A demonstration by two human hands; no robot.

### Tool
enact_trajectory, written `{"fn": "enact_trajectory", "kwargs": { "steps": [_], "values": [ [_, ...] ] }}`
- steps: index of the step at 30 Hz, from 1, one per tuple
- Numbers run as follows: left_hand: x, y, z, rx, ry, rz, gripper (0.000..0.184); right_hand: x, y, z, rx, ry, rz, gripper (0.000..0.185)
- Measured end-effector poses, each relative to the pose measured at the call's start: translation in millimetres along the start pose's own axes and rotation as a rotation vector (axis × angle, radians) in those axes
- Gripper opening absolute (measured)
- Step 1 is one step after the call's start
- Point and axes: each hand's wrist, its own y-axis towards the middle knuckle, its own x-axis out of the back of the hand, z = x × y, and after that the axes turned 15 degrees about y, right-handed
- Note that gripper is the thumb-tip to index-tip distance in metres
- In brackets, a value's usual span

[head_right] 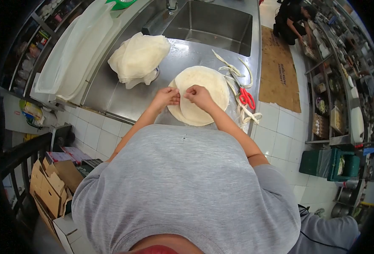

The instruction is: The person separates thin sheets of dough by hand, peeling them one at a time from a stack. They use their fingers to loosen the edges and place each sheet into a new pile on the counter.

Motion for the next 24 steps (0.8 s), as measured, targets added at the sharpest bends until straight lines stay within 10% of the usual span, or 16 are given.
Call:
{"fn": "enact_trajectory", "kwargs": {
  "steps": [24],
  "values": [
    [-10.7, 7.7, 8.8, -0.006, 0.006, -0.023, 0.024, -6.0, 4.4, -17.2, -0.162, 0.296, 0.019, 0.012]
  ]
}}
